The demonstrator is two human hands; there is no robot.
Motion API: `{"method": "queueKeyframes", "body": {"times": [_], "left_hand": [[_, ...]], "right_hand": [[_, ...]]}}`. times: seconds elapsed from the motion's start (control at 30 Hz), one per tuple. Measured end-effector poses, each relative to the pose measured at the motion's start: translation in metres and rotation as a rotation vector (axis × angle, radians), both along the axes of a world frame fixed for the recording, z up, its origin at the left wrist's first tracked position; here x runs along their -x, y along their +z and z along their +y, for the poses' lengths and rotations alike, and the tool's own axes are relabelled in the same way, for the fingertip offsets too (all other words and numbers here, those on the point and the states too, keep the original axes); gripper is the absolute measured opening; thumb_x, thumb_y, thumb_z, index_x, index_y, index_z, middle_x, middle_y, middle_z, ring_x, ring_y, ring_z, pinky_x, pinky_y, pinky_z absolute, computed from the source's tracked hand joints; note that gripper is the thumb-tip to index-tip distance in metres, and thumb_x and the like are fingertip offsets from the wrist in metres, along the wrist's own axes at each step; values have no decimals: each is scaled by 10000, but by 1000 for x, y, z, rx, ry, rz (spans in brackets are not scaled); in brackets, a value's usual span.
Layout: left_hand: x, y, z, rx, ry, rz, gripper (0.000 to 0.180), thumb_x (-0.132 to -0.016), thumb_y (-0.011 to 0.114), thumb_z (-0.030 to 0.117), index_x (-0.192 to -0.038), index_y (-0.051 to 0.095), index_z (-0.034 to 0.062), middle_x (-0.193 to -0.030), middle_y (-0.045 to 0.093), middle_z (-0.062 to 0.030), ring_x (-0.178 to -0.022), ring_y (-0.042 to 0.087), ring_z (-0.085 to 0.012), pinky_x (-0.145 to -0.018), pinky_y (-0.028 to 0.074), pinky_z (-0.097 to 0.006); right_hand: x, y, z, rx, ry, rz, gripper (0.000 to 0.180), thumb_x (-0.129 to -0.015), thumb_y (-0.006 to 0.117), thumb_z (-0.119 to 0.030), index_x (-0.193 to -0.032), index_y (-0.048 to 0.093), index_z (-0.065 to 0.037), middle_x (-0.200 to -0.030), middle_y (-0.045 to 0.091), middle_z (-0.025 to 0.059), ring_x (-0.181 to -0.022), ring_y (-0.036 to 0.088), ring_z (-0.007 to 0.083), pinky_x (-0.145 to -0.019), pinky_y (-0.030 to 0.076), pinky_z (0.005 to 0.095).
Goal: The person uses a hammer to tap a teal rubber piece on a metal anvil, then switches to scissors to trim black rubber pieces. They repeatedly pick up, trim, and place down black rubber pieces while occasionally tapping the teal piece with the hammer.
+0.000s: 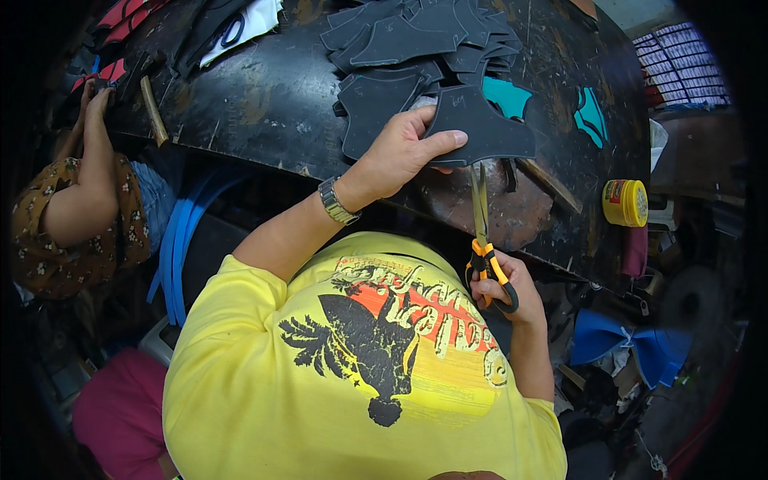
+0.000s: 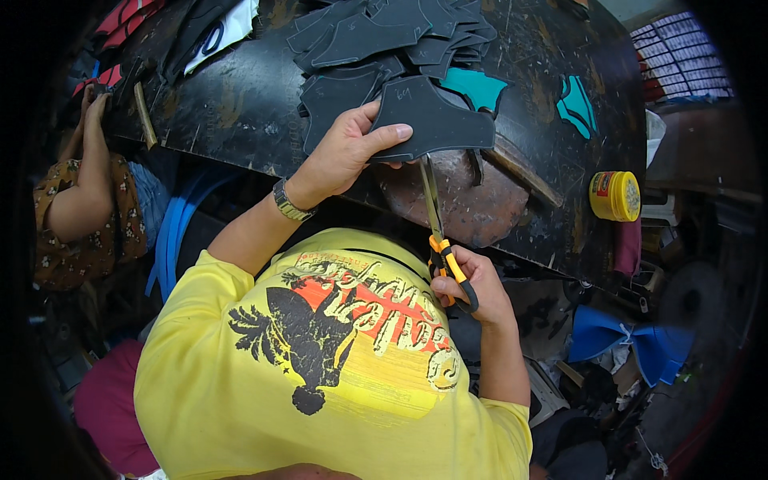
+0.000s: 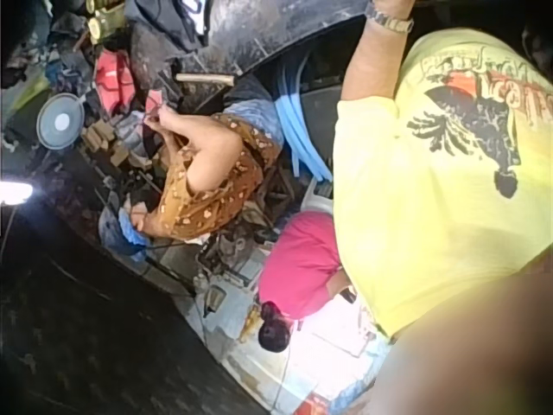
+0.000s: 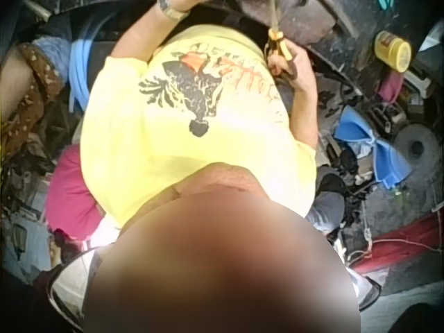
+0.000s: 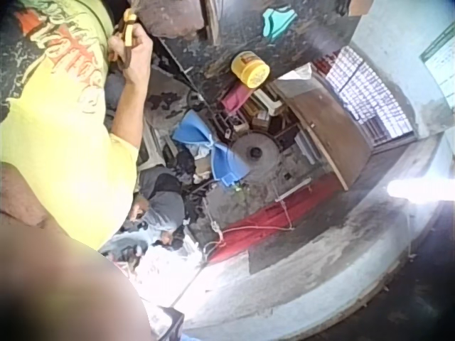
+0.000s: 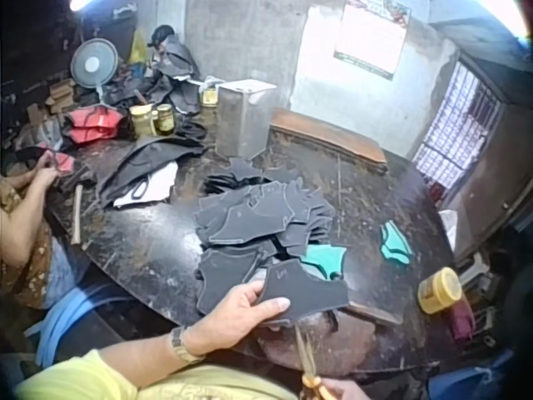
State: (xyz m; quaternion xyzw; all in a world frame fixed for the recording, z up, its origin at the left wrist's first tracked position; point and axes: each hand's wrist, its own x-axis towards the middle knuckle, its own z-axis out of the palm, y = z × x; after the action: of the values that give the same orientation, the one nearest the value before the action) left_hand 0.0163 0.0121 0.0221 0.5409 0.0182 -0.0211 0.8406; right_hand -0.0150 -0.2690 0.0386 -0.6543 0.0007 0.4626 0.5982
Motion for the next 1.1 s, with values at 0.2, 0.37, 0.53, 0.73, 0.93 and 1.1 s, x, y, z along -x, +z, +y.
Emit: {"method": "queueKeyframes", "body": {"times": [0.2, 0.37, 0.53, 0.73, 0.93, 1.1], "left_hand": [[0, 1, -1, -39, -54, -6, 258, -1003, 641, 219, -1186, 608, 40, -938, 712, -31, -761, 678, -76, -658, 559, -214], [0, 1, -1, -36, -50, 12, 261, -1004, 641, 224, -1182, 604, 37, -930, 710, -34, -744, 679, -81, -651, 562, -215], [2, 3, -2, -20, -30, 18, 272, -1000, 647, 217, -1199, 602, 37, -949, 712, -35, -750, 686, -86, -665, 574, -221], [2, 1, -2, 8, -12, 29, 268, -1004, 636, 198, -1215, 599, 36, -979, 714, -41, -749, 690, -89, -665, 579, -221], [0, -5, 0, 60, -25, 68, 240, -1006, 634, 192, -1182, 608, 31, -980, 716, -45, -750, 690, -88, -668, 582, -220], [1, -7, 1, 3, 19, 31, 223, -994, 652, 175, -1150, 622, 20, -977, 717, -46, -754, 689, -90, -674, 586, -223]], "right_hand": [[-1, -4, -3, -4, -9, -8, 395, -729, 854, -219, -982, 631, -12, -700, 623, 26, -498, 563, 83, -488, 472, 194], [-2, -6, -5, 8, -19, -16, 423, -727, 870, -218, -1012, 637, -10, -705, 615, 19, -489, 550, 69, -469, 465, 185], [0, -7, -4, 0, -43, 13, 422, -730, 877, -194, -1025, 641, -6, -712, 613, 17, -484, 548, 64, -442, 461, 181], [0, -8, 0, 7, -61, 9, 398, -731, 878, -162, -1009, 639, -8, -698, 600, 4, -470, 540, 58, -429, 459, 180], [0, -2, 6, 46, -70, -18, 306, -760, 883, -130, -882, 612, -59, -658, 564, -40, -476, 479, 22, -438, 403, 175], [2, 2, 10, 54, -52, -38, 308, -771, 883, -139, -826, 587, -72, -627, 549, -40, -463, 473, 19, -421, 362, 180]]}}
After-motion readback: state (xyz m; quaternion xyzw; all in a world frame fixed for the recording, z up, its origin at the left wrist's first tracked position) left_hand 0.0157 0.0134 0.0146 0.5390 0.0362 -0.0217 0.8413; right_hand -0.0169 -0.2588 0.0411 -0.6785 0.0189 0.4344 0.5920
